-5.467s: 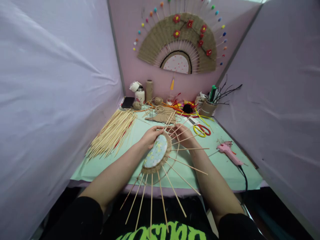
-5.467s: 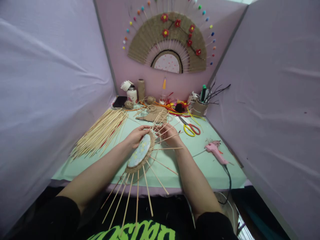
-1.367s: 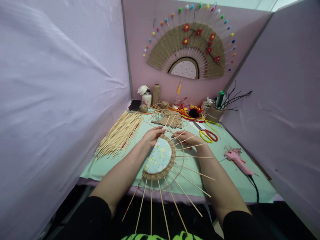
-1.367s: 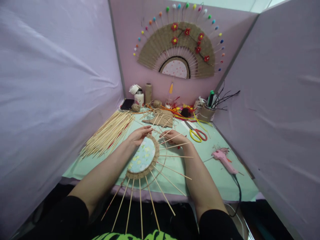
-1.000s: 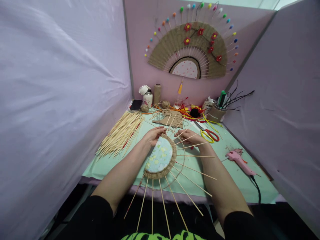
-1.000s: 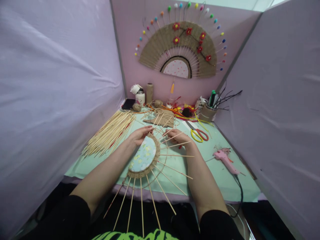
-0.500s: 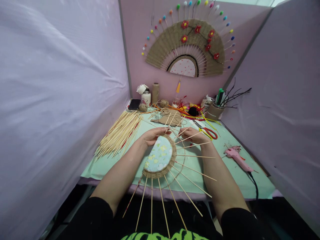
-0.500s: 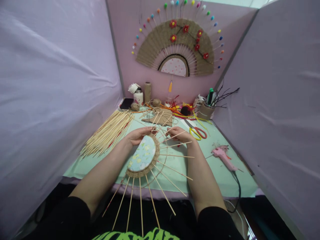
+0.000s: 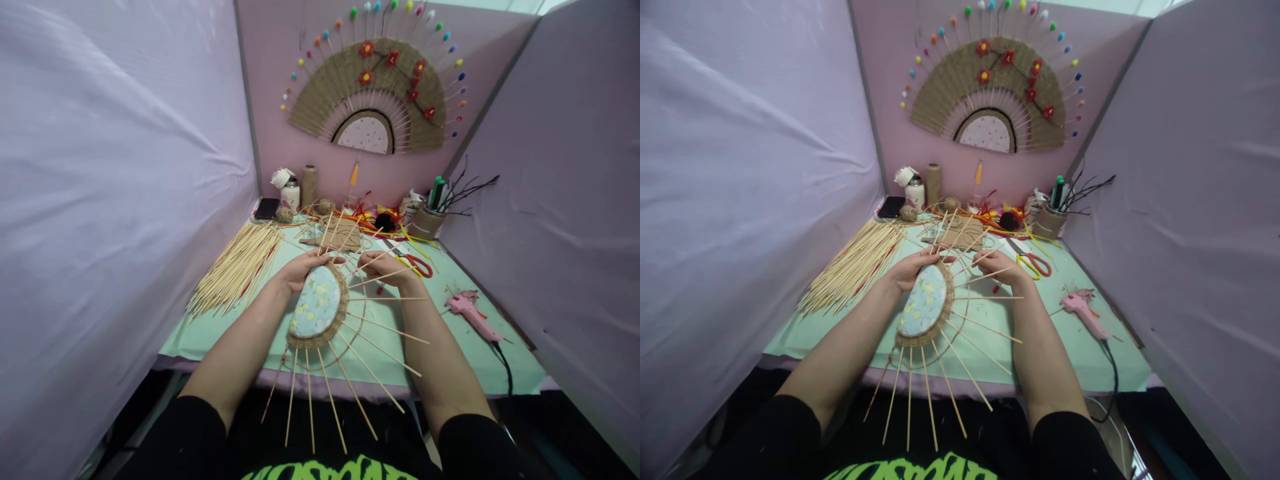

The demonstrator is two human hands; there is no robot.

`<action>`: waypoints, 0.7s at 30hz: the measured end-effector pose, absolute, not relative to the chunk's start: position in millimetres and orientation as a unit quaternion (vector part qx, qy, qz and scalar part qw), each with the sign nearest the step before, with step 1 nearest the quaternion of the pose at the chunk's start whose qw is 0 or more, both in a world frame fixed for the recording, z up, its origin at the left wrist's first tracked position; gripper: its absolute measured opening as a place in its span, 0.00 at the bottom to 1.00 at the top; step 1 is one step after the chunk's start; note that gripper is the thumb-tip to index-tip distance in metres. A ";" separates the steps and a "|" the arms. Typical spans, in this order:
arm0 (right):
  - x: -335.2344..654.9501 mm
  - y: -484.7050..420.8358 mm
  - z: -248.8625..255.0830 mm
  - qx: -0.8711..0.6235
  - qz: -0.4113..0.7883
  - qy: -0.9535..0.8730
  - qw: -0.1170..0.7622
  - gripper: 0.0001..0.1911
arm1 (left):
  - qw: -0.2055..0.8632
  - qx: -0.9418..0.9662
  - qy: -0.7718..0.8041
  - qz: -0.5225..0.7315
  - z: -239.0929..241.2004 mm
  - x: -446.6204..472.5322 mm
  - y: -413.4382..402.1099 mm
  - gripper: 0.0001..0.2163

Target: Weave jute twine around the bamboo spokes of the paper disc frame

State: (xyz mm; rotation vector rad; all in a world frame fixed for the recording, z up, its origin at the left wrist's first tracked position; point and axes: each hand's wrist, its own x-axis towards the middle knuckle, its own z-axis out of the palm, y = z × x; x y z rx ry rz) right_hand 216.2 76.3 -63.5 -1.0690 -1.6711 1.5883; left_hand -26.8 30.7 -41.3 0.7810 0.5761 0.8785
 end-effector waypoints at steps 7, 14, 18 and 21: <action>219.7 73.1 -61.7 -0.365 0.643 -0.587 0.330 0.18 | 0.773 0.325 0.300 0.454 -44.4 -32.5 40.2 0.11; 221.7 73.5 -57.8 -0.330 0.666 -0.543 0.390 0.16 | 0.773 0.339 0.255 0.472 -42.6 -36.0 40.6 0.16; 223.8 78.7 -57.3 -0.297 0.680 -0.499 0.447 0.13 | 0.770 0.345 0.246 0.476 -41.9 -36.5 39.6 0.15; 227.2 83.2 -55.3 -0.259 0.680 -0.448 0.520 0.13 | 0.773 0.345 0.251 0.469 -43.5 -35.4 40.2 0.16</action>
